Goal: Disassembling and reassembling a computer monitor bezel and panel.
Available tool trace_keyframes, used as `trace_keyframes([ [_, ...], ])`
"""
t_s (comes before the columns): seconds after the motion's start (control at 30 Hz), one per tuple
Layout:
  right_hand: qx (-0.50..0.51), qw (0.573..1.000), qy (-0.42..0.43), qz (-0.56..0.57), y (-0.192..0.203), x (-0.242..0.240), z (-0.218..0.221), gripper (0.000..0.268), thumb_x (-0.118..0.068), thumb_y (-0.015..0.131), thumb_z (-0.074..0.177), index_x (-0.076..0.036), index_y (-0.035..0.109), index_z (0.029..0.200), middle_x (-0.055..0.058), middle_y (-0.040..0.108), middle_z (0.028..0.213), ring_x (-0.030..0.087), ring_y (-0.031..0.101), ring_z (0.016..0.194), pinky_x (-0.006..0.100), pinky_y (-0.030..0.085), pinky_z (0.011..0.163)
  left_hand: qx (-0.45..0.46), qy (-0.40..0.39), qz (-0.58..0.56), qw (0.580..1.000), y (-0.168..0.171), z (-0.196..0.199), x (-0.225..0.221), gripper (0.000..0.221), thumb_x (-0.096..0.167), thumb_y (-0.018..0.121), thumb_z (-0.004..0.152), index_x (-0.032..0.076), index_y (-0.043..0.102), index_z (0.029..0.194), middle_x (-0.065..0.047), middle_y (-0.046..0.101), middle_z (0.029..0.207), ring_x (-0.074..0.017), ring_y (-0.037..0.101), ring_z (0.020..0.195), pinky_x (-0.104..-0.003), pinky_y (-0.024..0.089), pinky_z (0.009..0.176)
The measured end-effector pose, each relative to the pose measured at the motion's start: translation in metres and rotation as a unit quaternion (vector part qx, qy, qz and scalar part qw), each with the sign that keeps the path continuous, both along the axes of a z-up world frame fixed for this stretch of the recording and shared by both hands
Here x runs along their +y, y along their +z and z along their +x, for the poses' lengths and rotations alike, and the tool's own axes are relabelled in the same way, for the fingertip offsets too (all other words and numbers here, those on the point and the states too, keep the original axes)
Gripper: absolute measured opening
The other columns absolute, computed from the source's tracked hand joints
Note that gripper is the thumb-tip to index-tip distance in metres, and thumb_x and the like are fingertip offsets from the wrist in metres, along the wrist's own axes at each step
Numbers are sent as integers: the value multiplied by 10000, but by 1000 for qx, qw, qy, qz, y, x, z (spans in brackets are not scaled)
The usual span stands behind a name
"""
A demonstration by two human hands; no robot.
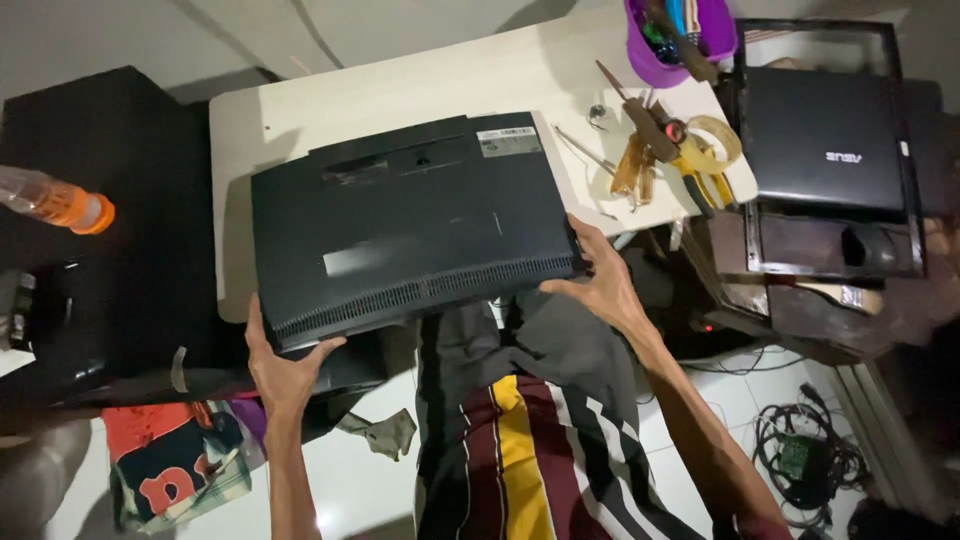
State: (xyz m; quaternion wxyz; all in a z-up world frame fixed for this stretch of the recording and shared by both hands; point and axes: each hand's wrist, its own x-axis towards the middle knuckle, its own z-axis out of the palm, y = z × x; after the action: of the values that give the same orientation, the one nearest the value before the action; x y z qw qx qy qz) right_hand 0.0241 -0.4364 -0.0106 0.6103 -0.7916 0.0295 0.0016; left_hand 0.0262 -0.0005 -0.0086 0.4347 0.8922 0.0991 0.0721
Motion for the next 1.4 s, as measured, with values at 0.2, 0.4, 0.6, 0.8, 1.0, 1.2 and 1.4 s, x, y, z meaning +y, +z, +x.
trace_keyframes([
  [0.2,-13,999,-13,-38,-11,-1,5,1027,-155,947,693,-20,399,1551,313,480,1497,521,457,1377,676,414,1111,-50,25,1,998,-5,0,3,1274,235,1005,555,70,322,1618,-269,446,1516,-408,414,1435,-564,250,1238],
  [0.4,11,1000,-24,12,31,22,4,968,35,855,709,12,362,1542,354,464,1482,544,472,1340,676,510,1017,-56,27,-30,998,-10,1,12,1290,304,1020,532,123,342,1614,-217,468,1510,-383,454,1416,-549,283,1233],
  [0.6,35,999,-22,16,21,18,5,972,63,793,747,-27,295,1576,345,463,1455,550,457,1345,715,505,1050,-34,-2,-65,997,-4,3,9,1269,255,999,620,137,250,1637,-225,452,1479,-443,421,1419,-683,241,1214],
  [0.8,21,999,-34,-3,27,20,5,989,30,825,729,-23,315,1574,326,491,1446,492,499,1328,677,504,1085,-8,6,-46,999,-6,6,10,1300,273,1011,590,150,253,1639,-213,450,1471,-431,436,1411,-669,236,1222],
  [1.0,44,998,-48,-27,32,22,5,1021,5,864,699,-47,347,1578,295,499,1471,471,510,1334,670,463,1107,-25,2,-43,999,-7,6,10,1312,279,1018,571,140,262,1635,-203,464,1445,-397,458,1406,-624,238,1245],
  [1.2,41,998,-44,-35,37,24,5,994,-5,841,730,-59,330,1582,325,447,1501,530,449,1363,728,416,1114,-41,-9,-51,998,-11,6,13,1306,260,1015,573,137,267,1637,-198,459,1459,-394,448,1411,-630,237,1241],
  [1.4,43,998,-50,-19,36,22,5,1020,43,856,697,-45,354,1580,282,524,1457,445,523,1330,648,444,1127,-58,-18,-63,996,-10,6,11,1262,220,991,628,136,249,1646,-225,436,1480,-428,412,1425,-657,222,1226],
])
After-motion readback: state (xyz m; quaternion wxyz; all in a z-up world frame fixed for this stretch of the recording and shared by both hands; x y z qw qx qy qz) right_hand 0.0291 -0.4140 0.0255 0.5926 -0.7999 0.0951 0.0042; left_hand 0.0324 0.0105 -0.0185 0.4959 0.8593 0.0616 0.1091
